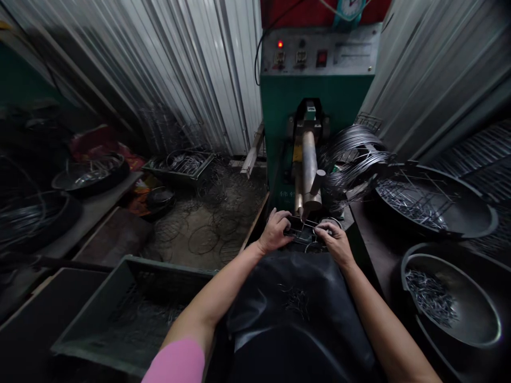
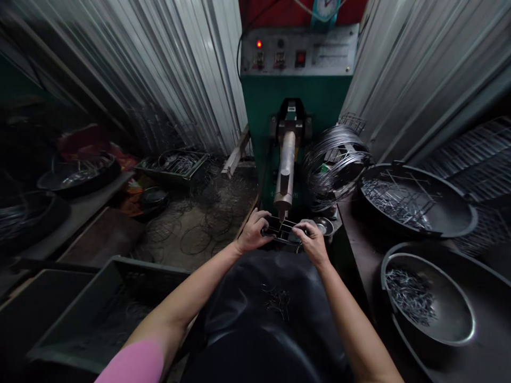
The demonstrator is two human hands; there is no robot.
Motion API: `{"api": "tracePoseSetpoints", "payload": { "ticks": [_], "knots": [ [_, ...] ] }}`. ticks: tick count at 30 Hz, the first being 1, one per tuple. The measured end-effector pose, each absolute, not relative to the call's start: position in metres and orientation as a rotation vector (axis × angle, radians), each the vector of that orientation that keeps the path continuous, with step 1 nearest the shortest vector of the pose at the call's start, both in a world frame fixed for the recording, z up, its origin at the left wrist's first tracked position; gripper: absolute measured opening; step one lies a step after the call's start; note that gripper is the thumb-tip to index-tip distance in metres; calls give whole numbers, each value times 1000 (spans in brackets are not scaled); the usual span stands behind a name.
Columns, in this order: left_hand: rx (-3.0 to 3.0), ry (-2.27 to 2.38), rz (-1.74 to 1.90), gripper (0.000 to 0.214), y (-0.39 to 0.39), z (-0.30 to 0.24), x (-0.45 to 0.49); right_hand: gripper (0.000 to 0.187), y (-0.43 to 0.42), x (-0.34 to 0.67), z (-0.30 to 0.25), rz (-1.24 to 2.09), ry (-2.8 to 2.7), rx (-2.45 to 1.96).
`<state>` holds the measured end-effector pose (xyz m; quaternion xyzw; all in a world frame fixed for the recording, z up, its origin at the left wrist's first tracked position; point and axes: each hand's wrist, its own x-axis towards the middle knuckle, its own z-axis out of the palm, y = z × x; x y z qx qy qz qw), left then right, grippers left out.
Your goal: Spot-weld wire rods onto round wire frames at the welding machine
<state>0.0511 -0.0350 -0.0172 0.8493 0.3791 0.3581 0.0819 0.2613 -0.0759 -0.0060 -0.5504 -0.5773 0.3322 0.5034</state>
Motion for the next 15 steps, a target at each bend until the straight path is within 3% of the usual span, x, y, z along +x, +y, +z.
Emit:
{"api": "tracePoseSetpoints", "payload": {
  "ticks": [15],
  "knots": [
    [2439, 1168, 1016, 27, -31, -13, 54, 19, -68, 259, -3, 804, -1388, -1356]
  ]
}}
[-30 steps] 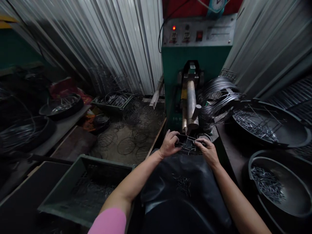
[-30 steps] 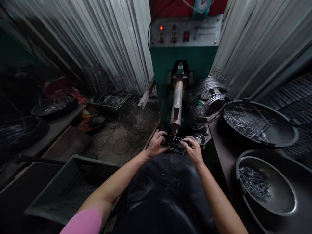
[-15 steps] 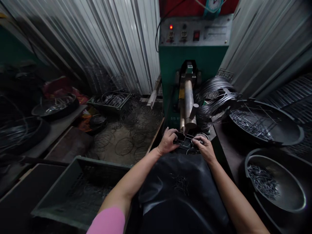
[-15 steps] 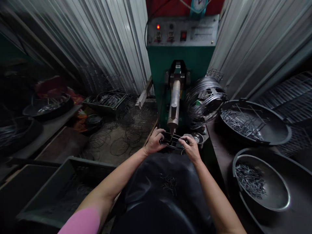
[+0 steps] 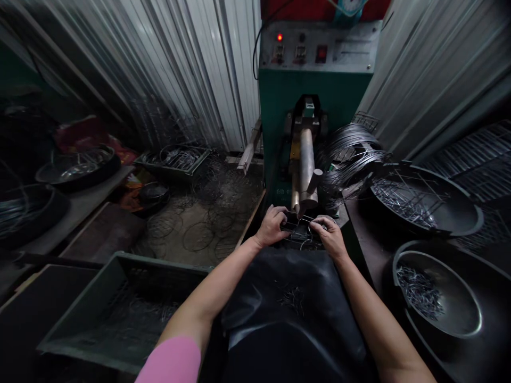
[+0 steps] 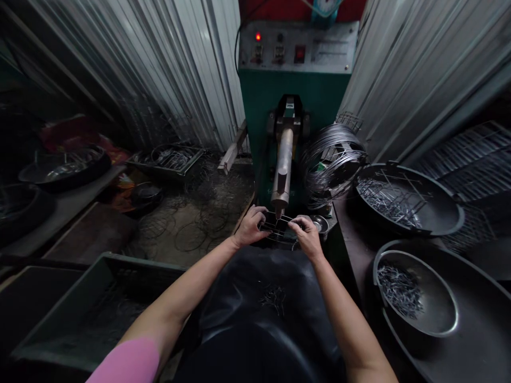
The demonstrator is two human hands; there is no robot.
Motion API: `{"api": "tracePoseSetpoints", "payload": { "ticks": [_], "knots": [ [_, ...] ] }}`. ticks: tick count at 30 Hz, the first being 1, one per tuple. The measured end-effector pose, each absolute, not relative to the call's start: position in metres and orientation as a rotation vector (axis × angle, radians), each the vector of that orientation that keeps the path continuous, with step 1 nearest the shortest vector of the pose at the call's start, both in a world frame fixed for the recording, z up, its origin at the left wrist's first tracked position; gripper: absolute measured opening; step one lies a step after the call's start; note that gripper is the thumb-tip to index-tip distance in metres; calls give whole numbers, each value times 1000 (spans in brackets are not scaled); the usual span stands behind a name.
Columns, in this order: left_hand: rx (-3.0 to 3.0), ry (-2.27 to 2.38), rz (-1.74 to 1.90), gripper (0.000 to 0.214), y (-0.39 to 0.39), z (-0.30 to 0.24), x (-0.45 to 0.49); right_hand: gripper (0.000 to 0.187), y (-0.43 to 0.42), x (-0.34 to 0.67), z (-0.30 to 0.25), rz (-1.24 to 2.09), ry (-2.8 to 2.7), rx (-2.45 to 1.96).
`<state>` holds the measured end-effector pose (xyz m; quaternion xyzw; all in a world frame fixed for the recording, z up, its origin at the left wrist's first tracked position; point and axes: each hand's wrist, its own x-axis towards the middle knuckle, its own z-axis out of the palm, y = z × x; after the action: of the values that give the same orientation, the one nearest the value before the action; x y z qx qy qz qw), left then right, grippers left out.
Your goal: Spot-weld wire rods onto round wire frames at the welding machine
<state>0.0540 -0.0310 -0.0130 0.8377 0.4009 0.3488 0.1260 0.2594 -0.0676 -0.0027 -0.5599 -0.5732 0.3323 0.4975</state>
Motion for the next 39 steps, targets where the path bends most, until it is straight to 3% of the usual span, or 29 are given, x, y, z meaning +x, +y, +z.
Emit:
{"api": "tracePoseSetpoints", "payload": {
  "ticks": [13, 18, 20, 23, 26, 31, 39],
  "knots": [
    [2465, 1136, 1010, 35, -33, -16, 42, 25, -73, 270, -25, 847, -1254, -1358],
    [2275, 1445, 1244, 27, -47, -24, 26, 30, -77, 287, -37, 912, -1213, -1343],
    [2100, 1588, 1382, 33, -61, -31, 27, 31, -78, 289, -34, 934, -1247, -1353],
    [1787, 1657, 1482, 34, -90, -48, 45, 29, -78, 288, -28, 939, -1302, -1336],
    [1620, 1516, 1266, 30, -117, -69, 79, 26, -78, 285, -28, 916, -1308, -1298],
    [1507, 1515, 1289, 49, -116, -93, 132, 23, -81, 280, -34, 921, -1253, -1238],
    [1824, 1569, 1328, 39, -112, -86, 161, 20, -88, 280, -36, 925, -1265, -1179]
  ]
}}
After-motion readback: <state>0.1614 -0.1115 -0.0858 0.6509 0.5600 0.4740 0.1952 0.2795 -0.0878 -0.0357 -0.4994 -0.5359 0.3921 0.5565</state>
